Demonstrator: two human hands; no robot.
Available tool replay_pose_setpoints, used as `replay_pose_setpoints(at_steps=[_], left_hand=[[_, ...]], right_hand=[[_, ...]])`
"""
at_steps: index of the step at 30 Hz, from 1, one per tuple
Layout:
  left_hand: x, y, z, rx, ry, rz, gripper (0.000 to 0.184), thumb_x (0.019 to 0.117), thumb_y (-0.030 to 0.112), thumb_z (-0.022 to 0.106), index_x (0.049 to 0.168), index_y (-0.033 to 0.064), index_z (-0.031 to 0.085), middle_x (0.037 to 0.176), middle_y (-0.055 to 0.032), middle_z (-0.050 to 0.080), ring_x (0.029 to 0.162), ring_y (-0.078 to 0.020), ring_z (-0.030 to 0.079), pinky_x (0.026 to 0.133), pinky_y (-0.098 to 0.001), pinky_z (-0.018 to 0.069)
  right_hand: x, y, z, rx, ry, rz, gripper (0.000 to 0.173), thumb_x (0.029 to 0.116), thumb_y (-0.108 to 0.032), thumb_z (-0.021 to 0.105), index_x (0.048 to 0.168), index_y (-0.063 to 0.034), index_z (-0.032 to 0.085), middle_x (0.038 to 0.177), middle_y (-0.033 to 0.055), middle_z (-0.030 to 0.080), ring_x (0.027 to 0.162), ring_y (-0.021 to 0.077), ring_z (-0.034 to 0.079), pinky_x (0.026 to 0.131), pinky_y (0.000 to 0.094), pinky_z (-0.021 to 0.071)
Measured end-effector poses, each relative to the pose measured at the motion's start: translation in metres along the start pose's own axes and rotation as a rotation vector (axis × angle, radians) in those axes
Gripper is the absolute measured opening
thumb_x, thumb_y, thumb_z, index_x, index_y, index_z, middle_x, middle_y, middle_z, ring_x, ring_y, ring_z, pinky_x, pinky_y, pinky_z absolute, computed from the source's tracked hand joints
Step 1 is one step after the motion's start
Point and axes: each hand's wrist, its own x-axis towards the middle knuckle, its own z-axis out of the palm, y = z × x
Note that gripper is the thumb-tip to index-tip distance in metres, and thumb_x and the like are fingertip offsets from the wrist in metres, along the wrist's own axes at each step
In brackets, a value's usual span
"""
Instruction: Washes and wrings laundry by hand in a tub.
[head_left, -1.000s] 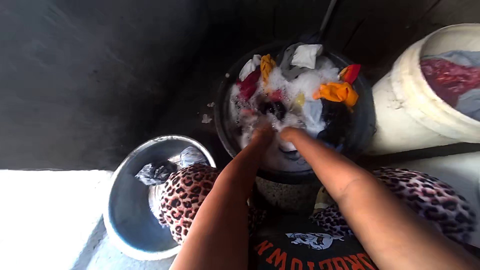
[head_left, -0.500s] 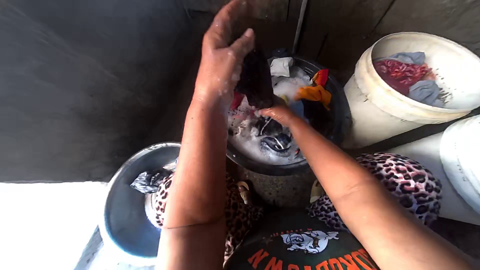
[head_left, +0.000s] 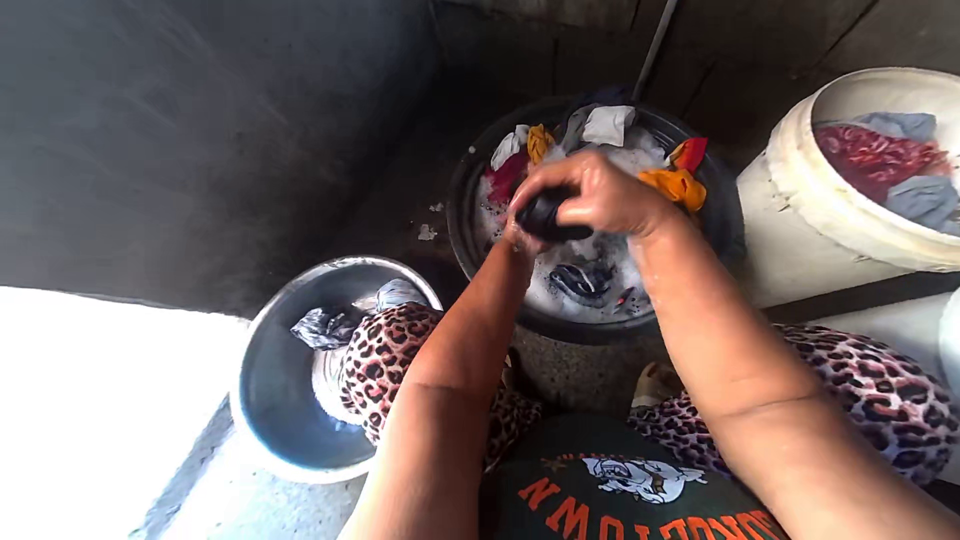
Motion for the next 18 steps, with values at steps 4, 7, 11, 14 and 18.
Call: replay_pose_setpoints(at_steps=[4,7,11,14,18], left_hand=[[0.025,0.025,0.017,0.085,-0.168,0.152,0.044,0.1096,0.044,0.030,0.114,0.0135,0.061,0.096,-0.0046,0.069,0.090,-0.0168,0.069,0.079,-0.0404,0.0596],[0.029,0.022,0.034,0.234,-0.131,0.266,0.044,0.1090,0.046,0.038,0.119,0.0094,0.060,0.100,-0.0069,0.070,0.092,-0.0170,0.069,0.082,-0.0398,0.0600],[0.016,0.011,0.054,0.534,0.123,0.504,0.032,0.1029,0.027,0.063,0.113,-0.0033,0.064,0.094,-0.0151,0.072,0.087,-0.0231,0.073,0.081,-0.0428,0.0625],[0.015,0.005,0.059,0.828,0.041,0.754,0.013,0.0958,0.008,0.067,0.087,-0.0013,0.067,0.076,-0.0056,0.066,0.072,-0.0109,0.065,0.071,-0.0321,0.0576],[0.002,0.004,0.069,1.374,-0.271,1.122,0.015,0.0876,0.013,0.069,0.078,0.0013,0.072,0.083,-0.0091,0.068,0.083,-0.0170,0.064,0.080,-0.0360,0.0516]], right_hand=[[-0.028,0.041,-0.048,0.241,0.507,0.089,0.043,0.0975,-0.034,0.051,0.129,-0.0069,0.064,0.126,0.0029,0.068,0.115,0.0147,0.065,0.099,0.0379,0.0553],[-0.037,0.078,-0.026,0.424,0.737,0.328,0.055,0.1020,-0.046,0.056,0.143,-0.0089,0.052,0.128,0.0060,0.066,0.116,0.0180,0.065,0.098,0.0422,0.0574],[-0.030,0.091,0.024,0.969,0.744,0.467,0.065,0.1074,-0.062,0.011,0.121,-0.0204,0.059,0.100,0.0017,0.071,0.093,0.0145,0.069,0.078,0.0356,0.0606],[-0.030,0.089,0.026,1.193,0.740,0.495,0.073,0.1035,-0.067,0.006,0.103,-0.0207,0.062,0.087,0.0025,0.069,0.082,0.0156,0.067,0.069,0.0372,0.0588],[-0.040,0.080,0.009,1.142,0.647,0.461,0.063,0.1097,-0.046,0.005,0.090,-0.0218,0.060,0.075,-0.0053,0.066,0.071,0.0031,0.063,0.063,0.0227,0.0548]])
